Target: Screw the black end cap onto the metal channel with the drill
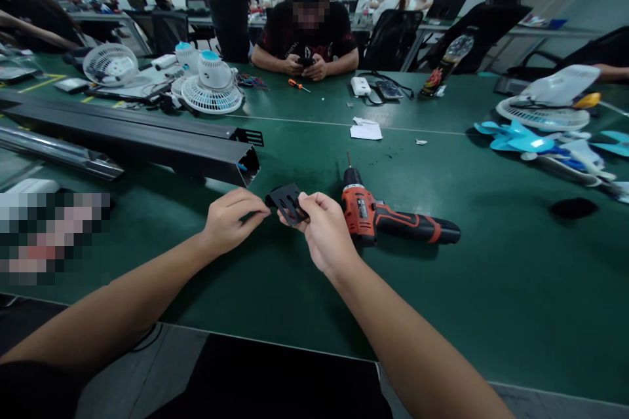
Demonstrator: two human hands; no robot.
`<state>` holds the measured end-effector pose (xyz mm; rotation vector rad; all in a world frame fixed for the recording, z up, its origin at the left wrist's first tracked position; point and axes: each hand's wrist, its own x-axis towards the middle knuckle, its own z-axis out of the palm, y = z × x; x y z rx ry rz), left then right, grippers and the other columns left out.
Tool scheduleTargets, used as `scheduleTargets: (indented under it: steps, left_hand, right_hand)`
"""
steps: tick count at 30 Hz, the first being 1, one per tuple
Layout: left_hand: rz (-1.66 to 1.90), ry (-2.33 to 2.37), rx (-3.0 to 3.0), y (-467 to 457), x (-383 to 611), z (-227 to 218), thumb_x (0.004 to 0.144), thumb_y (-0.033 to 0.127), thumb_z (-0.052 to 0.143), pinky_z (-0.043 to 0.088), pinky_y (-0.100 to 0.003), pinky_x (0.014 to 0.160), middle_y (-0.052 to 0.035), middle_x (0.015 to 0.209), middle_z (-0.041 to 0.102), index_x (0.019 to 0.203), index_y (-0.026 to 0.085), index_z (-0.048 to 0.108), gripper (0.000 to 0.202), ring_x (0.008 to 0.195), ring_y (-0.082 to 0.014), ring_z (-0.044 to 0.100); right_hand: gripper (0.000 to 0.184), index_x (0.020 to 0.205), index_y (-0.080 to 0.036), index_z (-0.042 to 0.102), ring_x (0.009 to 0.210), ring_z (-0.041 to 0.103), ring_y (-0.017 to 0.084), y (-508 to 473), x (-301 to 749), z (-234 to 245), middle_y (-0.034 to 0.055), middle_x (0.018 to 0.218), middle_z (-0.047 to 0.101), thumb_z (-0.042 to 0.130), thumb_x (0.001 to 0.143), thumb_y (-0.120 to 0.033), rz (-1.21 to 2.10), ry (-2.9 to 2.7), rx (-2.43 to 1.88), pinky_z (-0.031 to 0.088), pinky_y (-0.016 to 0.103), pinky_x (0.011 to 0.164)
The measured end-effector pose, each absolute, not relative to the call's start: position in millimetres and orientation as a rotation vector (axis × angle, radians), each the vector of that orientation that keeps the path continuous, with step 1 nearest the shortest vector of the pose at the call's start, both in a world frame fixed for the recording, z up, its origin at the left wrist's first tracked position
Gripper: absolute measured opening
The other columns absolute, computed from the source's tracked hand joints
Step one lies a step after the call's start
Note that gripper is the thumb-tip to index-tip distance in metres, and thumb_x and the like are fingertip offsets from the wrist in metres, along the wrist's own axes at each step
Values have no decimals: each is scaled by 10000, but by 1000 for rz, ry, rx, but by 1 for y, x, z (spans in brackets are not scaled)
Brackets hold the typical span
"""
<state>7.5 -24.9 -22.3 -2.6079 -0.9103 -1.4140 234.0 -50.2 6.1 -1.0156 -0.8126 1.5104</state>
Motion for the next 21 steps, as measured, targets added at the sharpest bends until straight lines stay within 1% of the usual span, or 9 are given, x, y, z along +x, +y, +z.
scheduleTargets:
  steps: [3,7,10,17,21]
  left_hand:
    - [-1428,-903,-2592,-25,8,-24,1158,202,706,699,-351,834,-56,956,902,1040,230,843,183,866,-197,851]
    - [-1447,-933,-2540,-26,9,-24,1152,205,718,697,-356,823,-56,973,906,1060,229,844,158,861,-198,851]
    - [-1456,-951,-2504,-26,10,-24,1146,201,718,688,-355,811,-52,973,904,1053,233,836,154,849,-192,841]
    - [-1444,-1075,-2378,-29,14,-26,1097,184,707,647,-312,701,-28,866,840,985,232,747,128,786,-175,784]
    - [-1442,-1072,-2361,-30,15,-24,1110,185,714,657,-296,710,-24,866,826,1005,233,718,115,784,-168,785]
  right_hand:
    - [596,820,-267,596,844,892,285,-52,233,7,-16,777,729,1095,784,-591,1499,-817,-1020,799,491,863]
    - [611,819,-271,588,823,883,272,-54,232,10,-21,756,728,1068,812,-649,1473,-873,-1021,795,490,873]
    - [638,806,-274,571,810,879,269,-56,231,11,-29,728,717,1062,806,-682,1463,-896,-1018,789,490,869]
    - [648,784,-266,571,771,857,244,-60,227,12,-40,732,721,1075,780,-673,1471,-897,-1029,774,478,853]
    - [658,773,-264,574,751,851,240,-59,228,13,-27,737,747,1080,767,-685,1462,-891,-1039,770,483,858]
